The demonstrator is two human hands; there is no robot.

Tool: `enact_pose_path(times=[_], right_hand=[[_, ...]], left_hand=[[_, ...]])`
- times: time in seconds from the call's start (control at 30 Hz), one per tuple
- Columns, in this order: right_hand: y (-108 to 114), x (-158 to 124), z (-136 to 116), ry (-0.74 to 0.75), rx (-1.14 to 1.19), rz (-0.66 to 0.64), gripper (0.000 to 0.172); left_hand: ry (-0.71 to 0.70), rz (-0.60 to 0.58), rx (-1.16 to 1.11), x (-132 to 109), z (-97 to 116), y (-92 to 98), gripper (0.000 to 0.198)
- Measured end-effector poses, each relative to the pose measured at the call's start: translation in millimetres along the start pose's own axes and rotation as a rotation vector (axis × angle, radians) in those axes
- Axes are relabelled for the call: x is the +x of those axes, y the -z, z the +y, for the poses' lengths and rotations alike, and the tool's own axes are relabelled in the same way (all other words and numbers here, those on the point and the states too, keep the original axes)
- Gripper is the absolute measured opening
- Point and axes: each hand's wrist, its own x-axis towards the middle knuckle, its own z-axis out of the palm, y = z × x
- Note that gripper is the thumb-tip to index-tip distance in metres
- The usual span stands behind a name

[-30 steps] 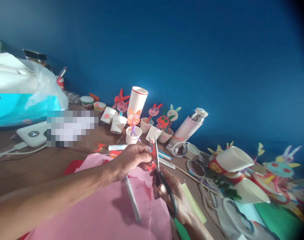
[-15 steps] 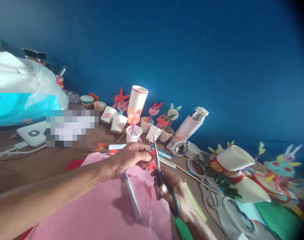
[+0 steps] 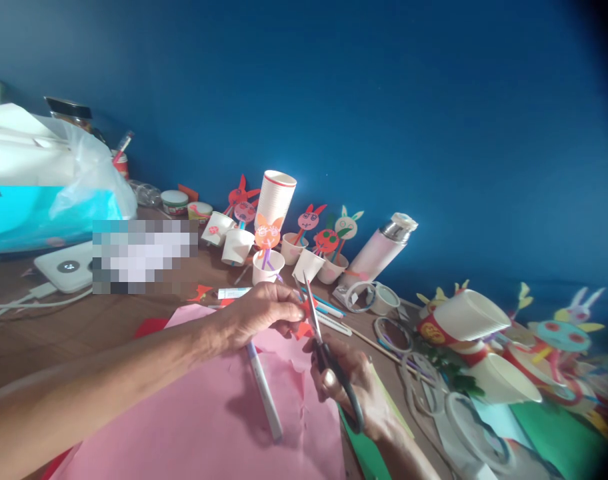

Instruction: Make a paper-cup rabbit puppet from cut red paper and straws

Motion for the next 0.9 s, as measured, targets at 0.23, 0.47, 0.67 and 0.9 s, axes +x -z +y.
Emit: enact_pose_path(times=[0.23,0.47,0.67,0.9], right_hand=[[10,-1,6,-0.044,0.054,-0.073,0.051],[17,-1,6,-0.047,0.042,-0.125,0.05],[18,-2,3,-0.064,0.026,-0.111,0.048],[24,-2,-1,-0.124,-0.018,-0.129,0.046]], left_hand=[[0.032,-0.042,0.049,0,3,3.9,0.007],[0.076,-0.053,0.085,1,5,5.5,0.008],[0.085,-0.051,0.115,0,6,4.4,0.007],[0.115,-0.05,0.132,0,7,2.5,0.008]])
